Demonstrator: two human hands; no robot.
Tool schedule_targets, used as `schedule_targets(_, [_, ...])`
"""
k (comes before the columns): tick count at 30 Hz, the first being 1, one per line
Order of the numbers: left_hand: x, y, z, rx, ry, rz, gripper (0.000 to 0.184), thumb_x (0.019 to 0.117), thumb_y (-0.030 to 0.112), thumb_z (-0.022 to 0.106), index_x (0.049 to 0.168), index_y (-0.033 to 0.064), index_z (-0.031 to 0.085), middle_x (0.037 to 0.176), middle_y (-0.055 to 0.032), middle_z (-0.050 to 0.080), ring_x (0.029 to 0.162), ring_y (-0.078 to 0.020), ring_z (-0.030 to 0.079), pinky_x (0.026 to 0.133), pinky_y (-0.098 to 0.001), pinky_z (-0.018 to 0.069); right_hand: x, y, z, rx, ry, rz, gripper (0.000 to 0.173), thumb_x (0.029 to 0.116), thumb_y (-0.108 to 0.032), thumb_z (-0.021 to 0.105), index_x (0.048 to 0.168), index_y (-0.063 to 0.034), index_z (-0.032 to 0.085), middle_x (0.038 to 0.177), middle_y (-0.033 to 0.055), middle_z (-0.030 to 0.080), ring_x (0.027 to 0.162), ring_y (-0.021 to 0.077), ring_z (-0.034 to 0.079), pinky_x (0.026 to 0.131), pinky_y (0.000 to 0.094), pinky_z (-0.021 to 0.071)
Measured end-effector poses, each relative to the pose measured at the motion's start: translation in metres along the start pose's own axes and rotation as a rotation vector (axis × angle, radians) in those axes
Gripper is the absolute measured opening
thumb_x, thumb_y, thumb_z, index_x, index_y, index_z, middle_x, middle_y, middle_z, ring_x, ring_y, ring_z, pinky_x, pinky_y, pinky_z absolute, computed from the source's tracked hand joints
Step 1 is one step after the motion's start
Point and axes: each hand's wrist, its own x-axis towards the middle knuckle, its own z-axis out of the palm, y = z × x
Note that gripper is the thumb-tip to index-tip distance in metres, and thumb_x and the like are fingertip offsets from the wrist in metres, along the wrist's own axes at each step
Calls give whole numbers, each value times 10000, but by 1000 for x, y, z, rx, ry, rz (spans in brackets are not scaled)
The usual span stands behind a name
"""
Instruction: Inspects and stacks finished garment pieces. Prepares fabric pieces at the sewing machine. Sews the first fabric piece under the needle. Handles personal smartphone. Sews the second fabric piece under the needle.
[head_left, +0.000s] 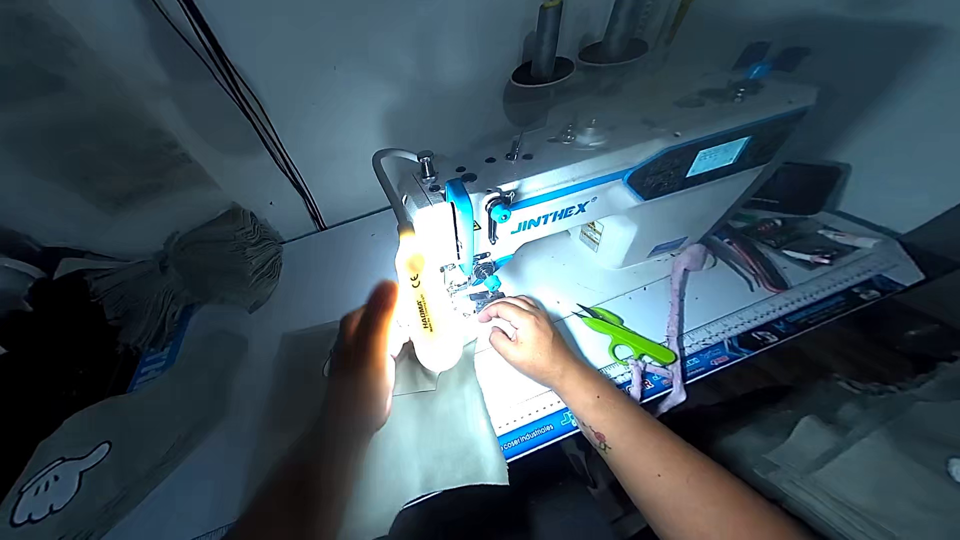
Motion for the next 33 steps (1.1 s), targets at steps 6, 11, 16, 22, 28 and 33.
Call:
schedule_targets(6, [7, 45, 29, -73, 6, -319, 373, 967, 377, 661, 681, 152, 581, 523, 8, 462, 396, -59, 397, 381, -206, 345, -1, -2, -4, 26, -13, 24, 223, 867, -82, 597, 1003, -90, 773, 1080, 57, 743, 1092, 232, 667, 969, 451, 529])
schedule_targets(11, [-2, 11, 21, 118, 111, -255, 338, 948, 266, 687, 646, 172, 569, 520, 42, 468, 418, -52, 402, 412, -203, 351, -2, -5, -5, 43, 18, 37, 200, 869, -71, 611, 1003, -67, 759, 1056, 80, 735, 1064, 242, 671, 944, 443, 542])
schedule_targets(16, [-13, -6, 2, -323, -32, -275, 568, 919, 742, 475, 1017, 218, 673, 712, 9, 619, 547, -88, 568, 484, -256, 491, -2, -6, -8, 48, -15, 30, 204, 942, -66, 631, 1131, -31, 699, 1026, 113, 715, 1013, 263, 678, 940, 451, 553])
schedule_targets(22, [-18, -89, 14, 1054, -181, 290, 227, 962, 235, 592, 997, 71, 745, 838, -44, 704, 768, -178, 681, 715, -412, 565, -2, -6, -6, 36, -15, -160, 154, 916, -51, 574, 999, -40, 703, 873, 47, 697, 911, 172, 671, 951, 352, 521])
schedule_targets(28, [-19, -120, 24, 1216, -338, 466, 344, 1003, 252, 523, 1178, 36, 726, 1242, -103, 695, 1088, -259, 699, 837, -443, 595, -4, -5, -5, 39, -46, -170, 172, 918, -81, 558, 945, -88, 728, 903, 4, 720, 1013, 149, 666, 981, 341, 509])
schedule_targets(33, [-21, -120, 18, 1180, -408, 431, 414, 1018, 264, 470, 1264, 15, 692, 1326, -124, 670, 1221, -264, 653, 987, -438, 546, -4, -9, -3, -36, -36, -124, 152, 893, -92, 592, 907, -101, 743, 893, -2, 737, 1010, 178, 686, 951, 383, 534])
